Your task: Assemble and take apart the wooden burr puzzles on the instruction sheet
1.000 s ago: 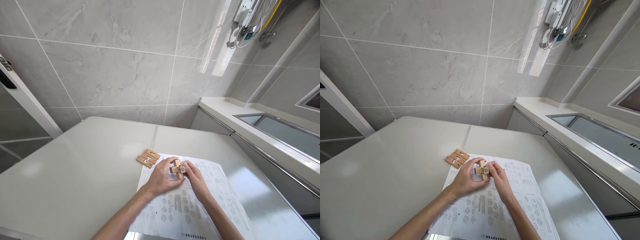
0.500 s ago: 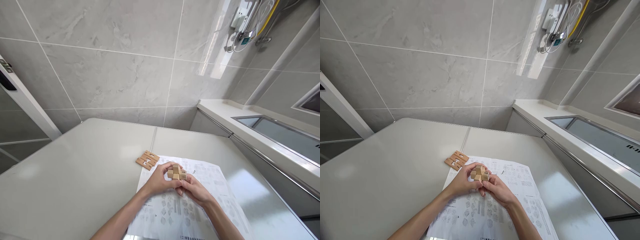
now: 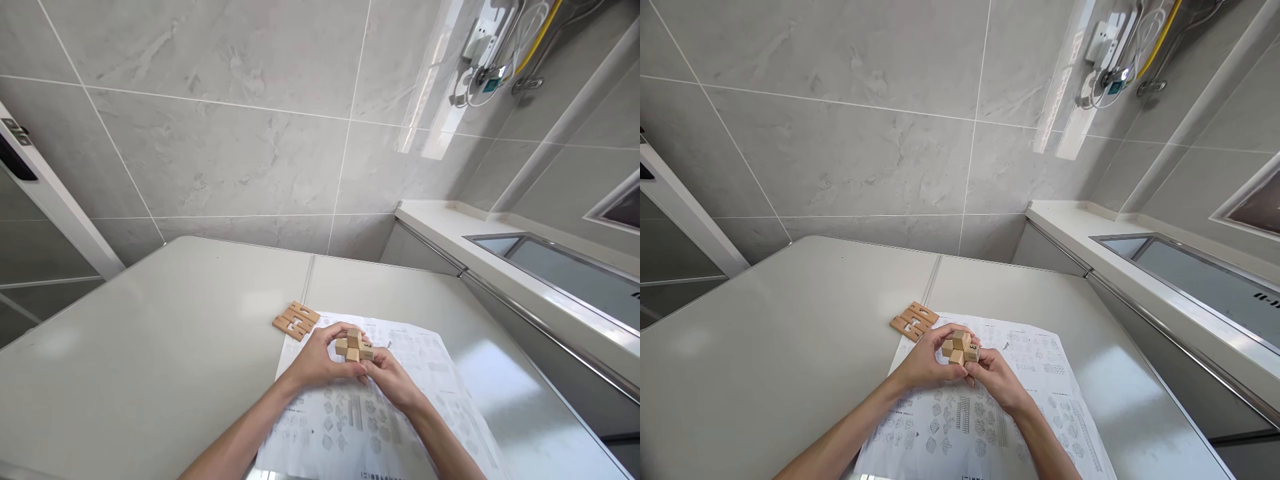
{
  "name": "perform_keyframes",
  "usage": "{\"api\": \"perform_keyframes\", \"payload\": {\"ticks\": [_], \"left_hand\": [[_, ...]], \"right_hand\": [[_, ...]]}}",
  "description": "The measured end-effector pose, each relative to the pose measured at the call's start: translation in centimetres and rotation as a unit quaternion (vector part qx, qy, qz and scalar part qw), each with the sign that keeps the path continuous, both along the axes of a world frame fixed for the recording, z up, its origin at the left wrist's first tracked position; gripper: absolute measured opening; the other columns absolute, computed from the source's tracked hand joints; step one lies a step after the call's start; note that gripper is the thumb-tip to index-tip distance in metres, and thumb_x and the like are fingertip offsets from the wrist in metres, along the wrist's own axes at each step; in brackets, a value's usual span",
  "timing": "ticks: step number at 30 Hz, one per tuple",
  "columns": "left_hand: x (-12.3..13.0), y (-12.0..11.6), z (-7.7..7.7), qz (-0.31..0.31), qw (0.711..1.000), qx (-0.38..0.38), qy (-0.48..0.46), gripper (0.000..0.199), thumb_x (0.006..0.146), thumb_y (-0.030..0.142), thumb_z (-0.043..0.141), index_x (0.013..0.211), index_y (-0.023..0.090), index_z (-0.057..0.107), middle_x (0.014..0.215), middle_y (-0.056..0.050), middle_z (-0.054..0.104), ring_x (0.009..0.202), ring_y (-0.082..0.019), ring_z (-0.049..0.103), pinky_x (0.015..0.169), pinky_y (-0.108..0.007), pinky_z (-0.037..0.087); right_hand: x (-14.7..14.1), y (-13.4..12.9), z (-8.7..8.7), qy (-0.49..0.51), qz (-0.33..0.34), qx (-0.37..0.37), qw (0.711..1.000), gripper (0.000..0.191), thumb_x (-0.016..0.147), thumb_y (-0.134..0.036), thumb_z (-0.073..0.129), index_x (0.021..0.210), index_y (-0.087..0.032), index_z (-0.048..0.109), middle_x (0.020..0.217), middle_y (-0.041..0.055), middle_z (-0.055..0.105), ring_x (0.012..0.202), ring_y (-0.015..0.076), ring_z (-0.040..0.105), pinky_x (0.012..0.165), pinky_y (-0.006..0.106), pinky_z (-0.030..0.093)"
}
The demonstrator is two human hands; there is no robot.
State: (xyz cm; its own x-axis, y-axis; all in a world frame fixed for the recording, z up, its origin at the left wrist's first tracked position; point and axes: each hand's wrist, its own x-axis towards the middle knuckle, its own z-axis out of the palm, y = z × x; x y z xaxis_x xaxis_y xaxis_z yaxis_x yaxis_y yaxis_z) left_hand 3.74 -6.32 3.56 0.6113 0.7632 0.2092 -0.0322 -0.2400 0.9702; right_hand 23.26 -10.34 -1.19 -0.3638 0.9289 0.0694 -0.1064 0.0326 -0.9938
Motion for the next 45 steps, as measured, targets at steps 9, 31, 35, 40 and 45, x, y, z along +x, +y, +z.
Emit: {"api": "perform_keyframes", "payload": {"ticks": [9, 31, 35, 40, 45], "left_hand": [[-0.07, 0.26, -0.17, -0.023, 0.999, -0.030, -0.011, 0.044, 0.077, 0.030, 0.088, 0.120, 0.023, 0.078, 0.122, -0.007, 0.078, 0.118, -0.031, 0.071, 0.106, -0.040, 0.054], [-0.28, 0.35, -0.12, -0.043, 0.999, -0.013, -0.005, 0.050, 0.076, 0.035, 0.093, 0.122, 0.026, 0.077, 0.122, -0.007, 0.078, 0.118, -0.031, 0.071, 0.106, -0.040, 0.051], [-0.40, 0.64, -0.28, -0.046, 0.999, -0.005, 0.000, 0.050, 0.075, 0.034, 0.095, 0.121, 0.025, 0.077, 0.121, -0.006, 0.079, 0.118, -0.031, 0.071, 0.106, -0.040, 0.052], [-0.52, 1.00, -0.59, -0.037, 0.999, 0.003, 0.004, 0.051, 0.078, 0.034, 0.093, 0.125, 0.025, 0.075, 0.128, -0.007, 0.079, 0.123, -0.031, 0.071, 0.108, -0.039, 0.054], [-0.05, 0.59, -0.74, 0.058, 0.997, 0.049, 0.030, 0.063, 0.079, 0.032, 0.093, 0.136, 0.028, 0.066, 0.134, -0.006, 0.075, 0.125, -0.029, 0.070, 0.108, -0.039, 0.053]], "right_hand": [[0.17, -0.15, 0.40, 0.007, 0.027, -0.021, 0.999, 0.047, 0.096, -0.061, 0.070, 0.070, -0.022, 0.071, 0.068, 0.0008, 0.058, 0.067, 0.0197, 0.050, 0.068, 0.033, 0.044], [0.06, -0.37, 0.59, -0.025, 0.014, 0.017, 0.999, 0.056, 0.095, -0.066, 0.070, 0.062, -0.022, 0.064, 0.065, -0.0001, 0.053, 0.065, 0.0187, 0.045, 0.065, 0.032, 0.036], [0.05, -0.37, 0.51, -0.026, 0.007, 0.009, 1.000, 0.052, 0.093, -0.061, 0.074, 0.061, -0.021, 0.065, 0.065, 0.0001, 0.055, 0.066, 0.0189, 0.047, 0.066, 0.032, 0.039], [-0.18, -0.16, 0.21, -0.016, -0.004, -0.018, 1.000, 0.048, 0.094, -0.061, 0.073, 0.068, -0.021, 0.067, 0.067, 0.0002, 0.058, 0.065, 0.0189, 0.053, 0.066, 0.032, 0.047], [0.10, 0.39, -0.13, -0.009, -0.063, -0.033, 0.997, 0.045, 0.097, -0.065, 0.069, 0.106, -0.021, 0.074, 0.086, 0.0039, 0.068, 0.068, 0.0191, 0.057, 0.065, 0.033, 0.051]]}}
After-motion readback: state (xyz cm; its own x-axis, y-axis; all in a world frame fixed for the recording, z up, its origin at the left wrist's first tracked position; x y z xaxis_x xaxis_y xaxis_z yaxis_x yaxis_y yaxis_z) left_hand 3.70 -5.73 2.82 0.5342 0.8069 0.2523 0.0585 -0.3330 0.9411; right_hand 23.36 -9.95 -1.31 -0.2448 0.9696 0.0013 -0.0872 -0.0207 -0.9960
